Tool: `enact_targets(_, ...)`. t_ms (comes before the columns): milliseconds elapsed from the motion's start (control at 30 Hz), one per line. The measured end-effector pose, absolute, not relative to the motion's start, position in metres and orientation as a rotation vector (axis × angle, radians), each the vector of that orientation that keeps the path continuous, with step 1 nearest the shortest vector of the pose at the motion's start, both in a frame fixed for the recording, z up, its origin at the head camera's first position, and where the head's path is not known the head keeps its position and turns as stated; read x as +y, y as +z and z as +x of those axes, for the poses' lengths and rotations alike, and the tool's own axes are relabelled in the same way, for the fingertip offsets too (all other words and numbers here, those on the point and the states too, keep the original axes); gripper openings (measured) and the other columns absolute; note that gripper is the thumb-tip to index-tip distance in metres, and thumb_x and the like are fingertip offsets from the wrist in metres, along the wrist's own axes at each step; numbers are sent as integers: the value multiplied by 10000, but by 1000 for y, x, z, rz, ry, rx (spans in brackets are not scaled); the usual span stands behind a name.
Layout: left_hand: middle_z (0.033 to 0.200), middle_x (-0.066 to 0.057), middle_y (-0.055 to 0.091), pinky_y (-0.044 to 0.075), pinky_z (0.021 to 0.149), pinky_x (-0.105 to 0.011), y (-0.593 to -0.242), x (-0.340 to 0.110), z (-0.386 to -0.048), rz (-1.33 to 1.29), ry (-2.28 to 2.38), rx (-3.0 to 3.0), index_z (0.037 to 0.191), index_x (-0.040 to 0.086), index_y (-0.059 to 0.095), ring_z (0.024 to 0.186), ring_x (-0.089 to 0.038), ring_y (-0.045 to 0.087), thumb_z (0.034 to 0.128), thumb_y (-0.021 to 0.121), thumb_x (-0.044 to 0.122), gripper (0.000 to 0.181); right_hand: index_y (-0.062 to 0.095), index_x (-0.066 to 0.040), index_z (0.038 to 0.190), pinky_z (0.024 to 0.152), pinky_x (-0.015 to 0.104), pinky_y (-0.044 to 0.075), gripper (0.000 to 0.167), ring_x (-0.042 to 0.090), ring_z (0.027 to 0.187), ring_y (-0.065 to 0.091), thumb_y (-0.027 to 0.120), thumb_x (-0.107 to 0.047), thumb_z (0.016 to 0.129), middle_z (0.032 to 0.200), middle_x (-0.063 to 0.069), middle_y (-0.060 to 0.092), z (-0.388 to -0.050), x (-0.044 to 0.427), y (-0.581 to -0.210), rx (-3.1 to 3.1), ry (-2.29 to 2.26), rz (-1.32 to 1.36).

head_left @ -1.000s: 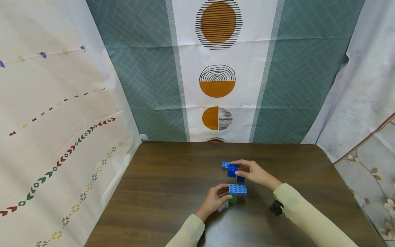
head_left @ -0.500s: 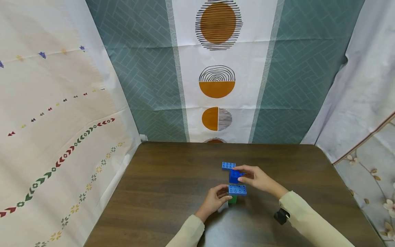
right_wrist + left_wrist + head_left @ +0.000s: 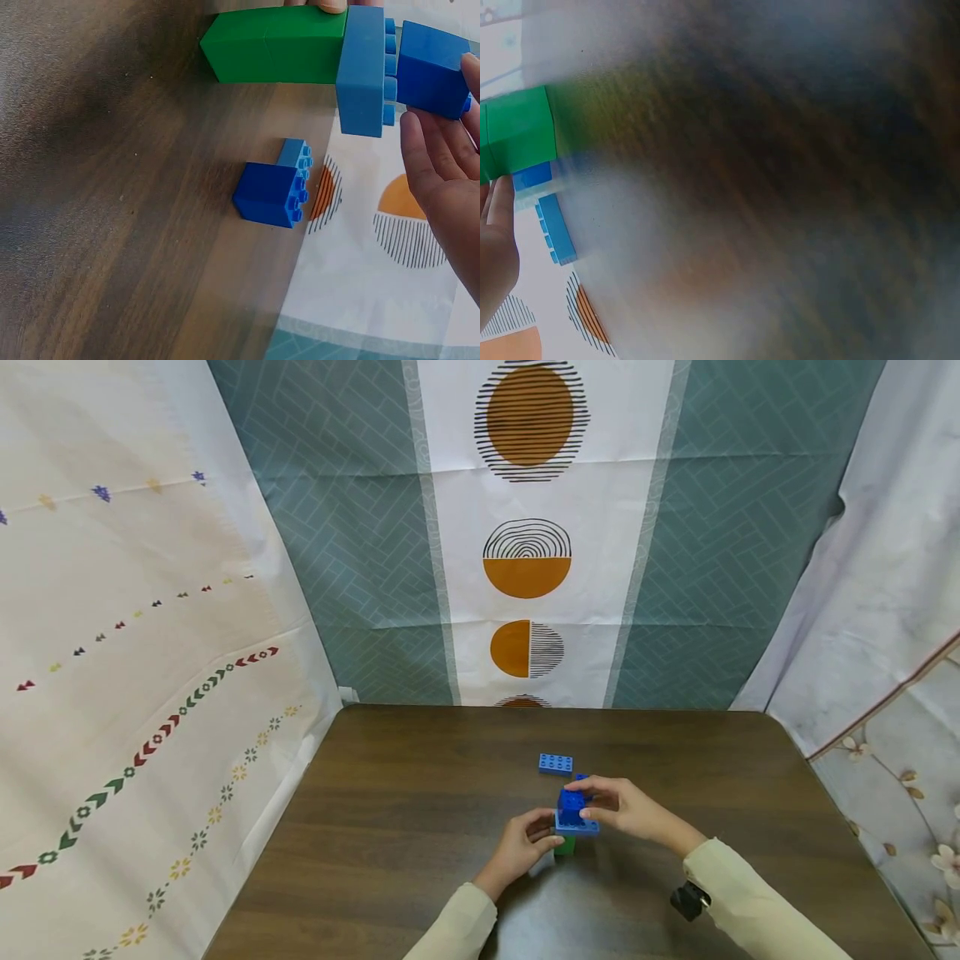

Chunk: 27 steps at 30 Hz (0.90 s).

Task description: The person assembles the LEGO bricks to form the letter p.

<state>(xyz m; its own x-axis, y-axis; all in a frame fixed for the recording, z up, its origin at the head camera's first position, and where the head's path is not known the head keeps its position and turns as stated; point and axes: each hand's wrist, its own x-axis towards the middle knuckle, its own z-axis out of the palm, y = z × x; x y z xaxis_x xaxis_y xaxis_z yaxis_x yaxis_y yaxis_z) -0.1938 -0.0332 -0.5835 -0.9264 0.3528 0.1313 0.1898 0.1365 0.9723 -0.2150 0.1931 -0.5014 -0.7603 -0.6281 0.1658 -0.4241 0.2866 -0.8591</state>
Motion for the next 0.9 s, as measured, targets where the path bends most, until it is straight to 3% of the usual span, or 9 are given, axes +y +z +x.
enact_targets(133,1129,-146,671,531,896,-296,-584,-33,-194,526,1892,2270,1167,13,647,1076,-239,637,856,712,29,318,545,-5,1310,917,612,453,390,365,1096,591,615,-142,951,1260,208,582,-213,193,-503,2321,-1479,-988)
enact_targets(400,1130,-177,665,531,902,-326,-583,-31,-192,528,1891,2280,1170,-18,635,1080,-280,632,861,697,0,316,560,-23,1294,912,573,473,383,335,1085,611,631,-157,943,1238,181,602,-209,188,-502,2348,-1464,-1001)
enact_targets(600,1107,-220,660,540,889,-342,-563,-31,-184,552,1891,2298,1152,-69,624,1055,-317,639,855,678,-57,302,578,-35,1277,896,529,505,365,306,1062,630,637,-160,939,1199,157,625,-205,184,-503,2388,-1475,-977)
enact_targets(900,1150,-134,663,521,912,-283,-581,-34,-193,516,1876,2257,1193,14,636,1087,-216,631,875,699,64,328,590,83,1203,825,553,526,327,360,936,651,655,6,892,1088,222,645,-188,172,-471,2452,-1482,-1008)
